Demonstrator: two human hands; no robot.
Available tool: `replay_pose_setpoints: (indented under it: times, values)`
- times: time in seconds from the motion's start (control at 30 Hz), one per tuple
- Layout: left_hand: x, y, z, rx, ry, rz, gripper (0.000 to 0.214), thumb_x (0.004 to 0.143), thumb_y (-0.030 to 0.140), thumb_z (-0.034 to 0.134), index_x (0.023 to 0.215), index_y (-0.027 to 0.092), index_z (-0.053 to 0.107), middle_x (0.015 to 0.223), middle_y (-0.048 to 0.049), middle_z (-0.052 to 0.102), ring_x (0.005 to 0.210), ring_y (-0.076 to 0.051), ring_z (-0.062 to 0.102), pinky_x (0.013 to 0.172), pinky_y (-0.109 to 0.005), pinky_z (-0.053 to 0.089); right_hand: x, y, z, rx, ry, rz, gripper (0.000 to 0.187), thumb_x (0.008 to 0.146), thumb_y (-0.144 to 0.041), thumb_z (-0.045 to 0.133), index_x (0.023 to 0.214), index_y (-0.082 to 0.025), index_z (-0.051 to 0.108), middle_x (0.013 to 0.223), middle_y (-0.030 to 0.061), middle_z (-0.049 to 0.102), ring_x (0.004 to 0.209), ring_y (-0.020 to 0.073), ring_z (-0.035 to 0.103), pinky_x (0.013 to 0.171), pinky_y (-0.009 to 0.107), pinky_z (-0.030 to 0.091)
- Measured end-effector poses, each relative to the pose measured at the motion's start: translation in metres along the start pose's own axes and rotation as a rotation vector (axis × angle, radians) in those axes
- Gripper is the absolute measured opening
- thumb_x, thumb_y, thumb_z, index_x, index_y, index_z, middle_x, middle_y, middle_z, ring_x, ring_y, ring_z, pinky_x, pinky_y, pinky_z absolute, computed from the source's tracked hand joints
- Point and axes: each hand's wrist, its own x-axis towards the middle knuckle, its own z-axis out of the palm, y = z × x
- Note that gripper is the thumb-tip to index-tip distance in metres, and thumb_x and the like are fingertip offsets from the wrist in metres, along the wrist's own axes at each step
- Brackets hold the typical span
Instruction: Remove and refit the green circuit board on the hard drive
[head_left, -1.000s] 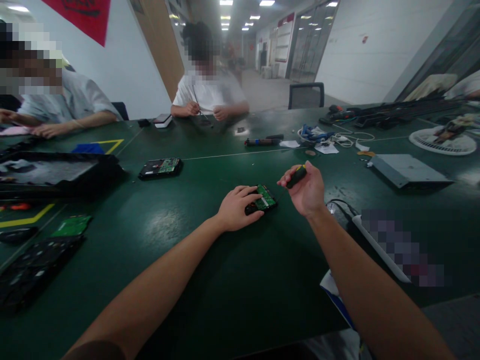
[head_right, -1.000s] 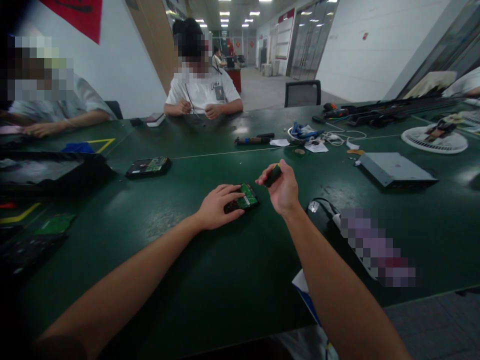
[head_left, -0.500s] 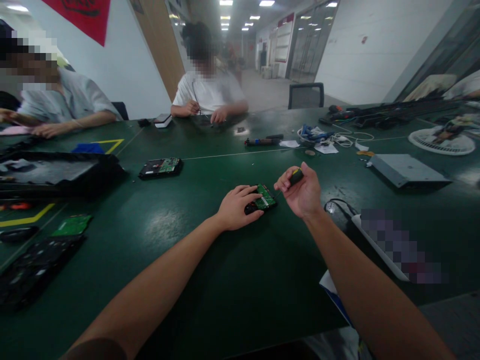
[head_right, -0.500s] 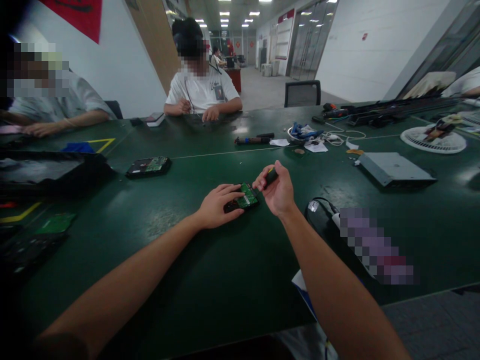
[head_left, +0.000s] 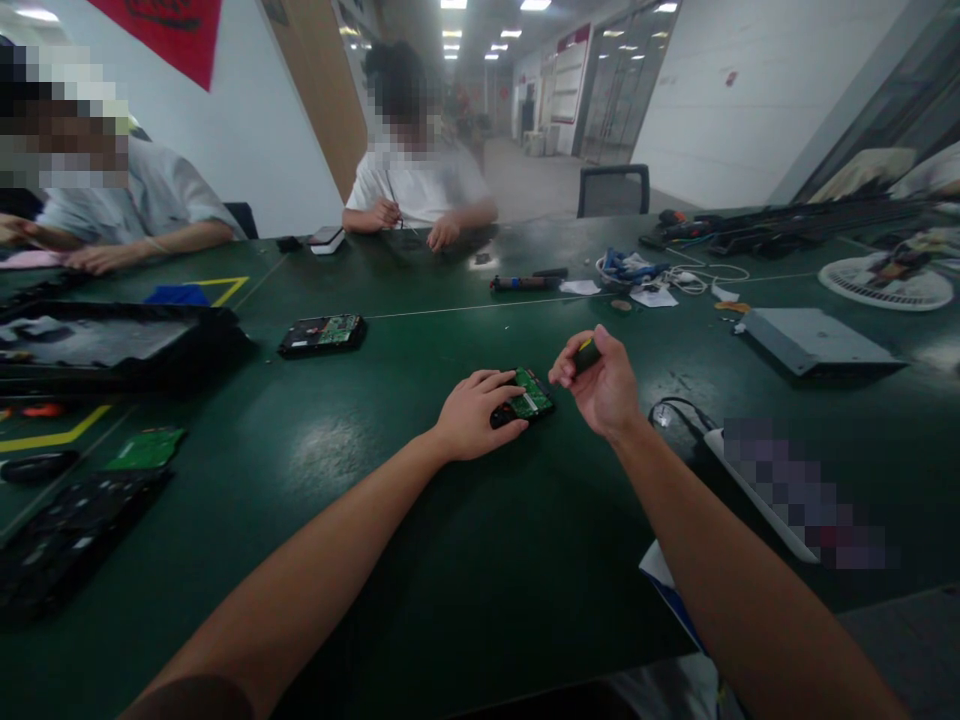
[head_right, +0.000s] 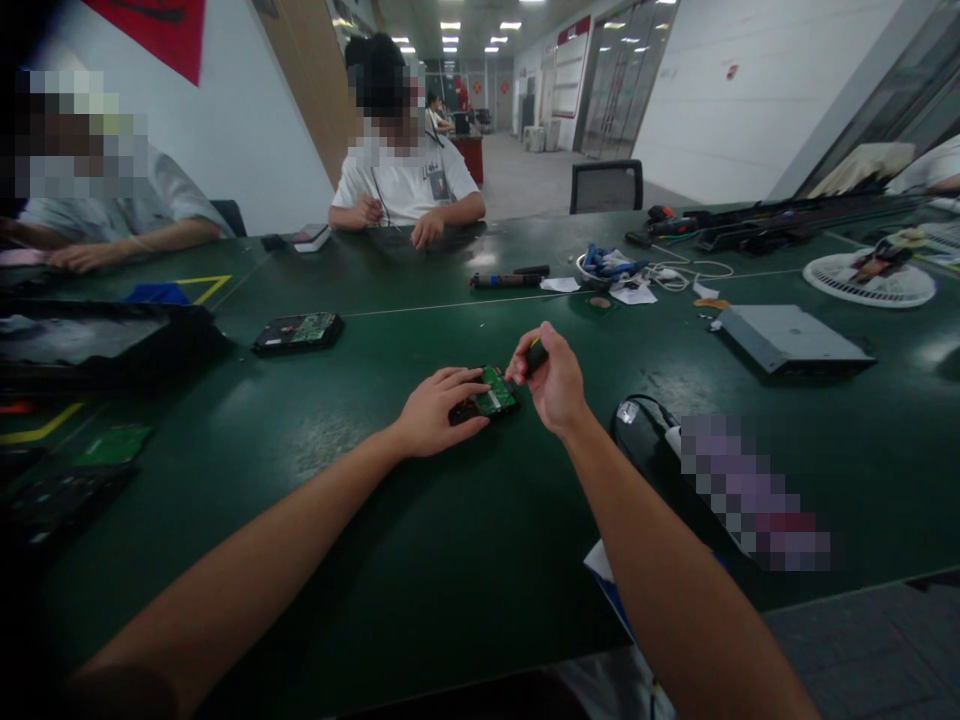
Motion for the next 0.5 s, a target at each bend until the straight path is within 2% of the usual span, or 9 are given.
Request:
replay_pose_setpoints:
  times: [0.2, 0.5]
  values:
    - [0.0000, 0.0010, -0.0013, 0.006, 0.002, 0.003, 0.057, 0.092, 0.056, 0.068, 0.142, 0.029, 0.063, 0.157, -0.0057, 0.055, 0.143, -0.035, 0.048, 0.116, -0.057, 0.044, -0.0013, 0.0030, 0.0002, -0.054, -0.059, -0.030, 0.043, 0.097, -0.062, 0.059, 0.078, -0.025, 0.068, 0.062, -0.0027, 0.052, 0.055, 0.0134, 0.049, 0.064, 0.033, 0.049]
    - [0.0006, 0.0003, 0.0003, -0.003, 0.006, 0.004, 0.057, 0.091, 0.055, 0.068, 0.142, 0.030, 0.063, 0.157, -0.0052, 0.055, 0.143, -0.035, 0.048, 0.116, -0.058, 0.043, -0.0051, 0.0015, 0.0028, -0.142, -0.112, -0.007, 0.042, 0.098, -0.061, 0.060, 0.083, -0.025, 0.074, 0.068, -0.0008, 0.057, 0.059, 0.0135, 0.052, 0.065, 0.032, 0.051]
